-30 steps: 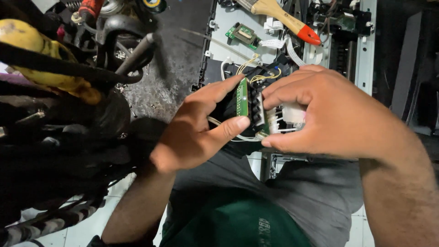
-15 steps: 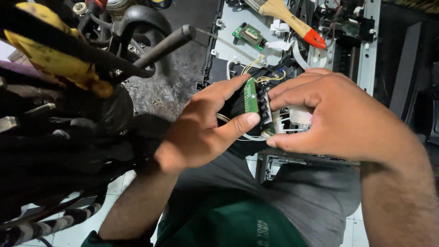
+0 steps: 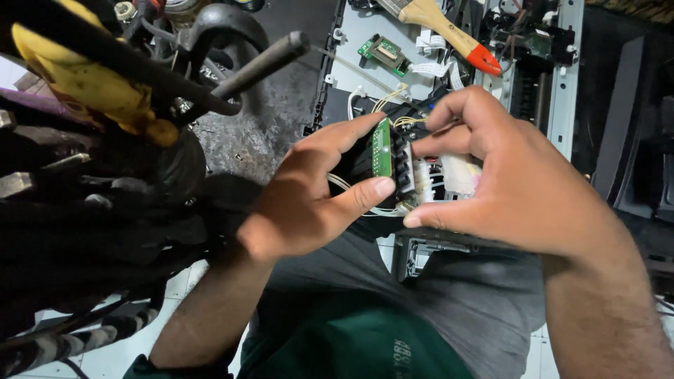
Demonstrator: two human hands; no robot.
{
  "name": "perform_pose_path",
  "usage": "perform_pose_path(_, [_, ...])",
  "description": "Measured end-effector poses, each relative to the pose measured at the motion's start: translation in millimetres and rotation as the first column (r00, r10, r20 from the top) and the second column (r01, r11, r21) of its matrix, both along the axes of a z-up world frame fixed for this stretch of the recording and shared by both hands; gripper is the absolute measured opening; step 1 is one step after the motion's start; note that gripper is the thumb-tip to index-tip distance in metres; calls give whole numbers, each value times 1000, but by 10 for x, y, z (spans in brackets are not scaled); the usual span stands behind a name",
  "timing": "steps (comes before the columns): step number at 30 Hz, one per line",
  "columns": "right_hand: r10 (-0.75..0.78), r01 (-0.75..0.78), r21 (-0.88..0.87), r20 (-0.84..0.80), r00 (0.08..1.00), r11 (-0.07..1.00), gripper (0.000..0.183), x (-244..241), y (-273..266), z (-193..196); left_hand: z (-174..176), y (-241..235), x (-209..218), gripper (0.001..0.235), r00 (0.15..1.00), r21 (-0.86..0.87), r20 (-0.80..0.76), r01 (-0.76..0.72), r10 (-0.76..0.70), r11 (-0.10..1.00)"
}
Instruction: The person assembles a small electronic component by hand, aligning a green circuit board with a white plastic housing and securing it with a screwdriver. The person then attaches a black plastic cover to the assembly.
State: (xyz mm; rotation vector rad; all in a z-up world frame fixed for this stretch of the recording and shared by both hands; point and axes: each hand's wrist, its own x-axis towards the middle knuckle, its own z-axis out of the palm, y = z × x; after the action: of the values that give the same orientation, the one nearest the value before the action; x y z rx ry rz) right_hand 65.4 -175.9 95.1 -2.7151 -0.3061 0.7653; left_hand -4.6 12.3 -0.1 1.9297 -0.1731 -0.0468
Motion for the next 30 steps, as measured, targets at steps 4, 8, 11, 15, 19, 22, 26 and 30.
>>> perform_pose_path(4, [-7,5,-31,-82,997,1000,102,5,13,28,-28,-15,-19,77,1000,68,-5,23,-22,997])
perform_pose_path(8, [263,-267,129,46,964,955,126,76,-213,-123,-78,-27,6,73,994,5,107,34,-35,999])
perform_pose_path(11, [356,-376,227,127,926,898,134,105,-339,-119,-54,-31,38,73,991,-77,130,46,-36,996])
perform_pose_path(15, [414,-453,352,185,891,819,115,105,-498,-204,-45,-47,39,77,984,-159,174,69,-40,985])
perform_pose_path(19, [494,-625,331,402,771,707,108,103,-704,-383,-23,-80,33,81,989,-272,143,87,-49,958])
perform_pose_path(22, [488,-653,347,454,745,673,99,92,-753,-443,-15,-88,21,79,982,-182,185,82,-48,980])
perform_pose_path(26, [460,-655,374,490,740,656,86,101,-766,-473,-15,-115,30,82,981,-185,187,88,-52,979])
perform_pose_path(30, [413,-668,366,567,712,648,66,100,-737,-482,-5,-101,48,82,982,-150,184,68,-40,986])
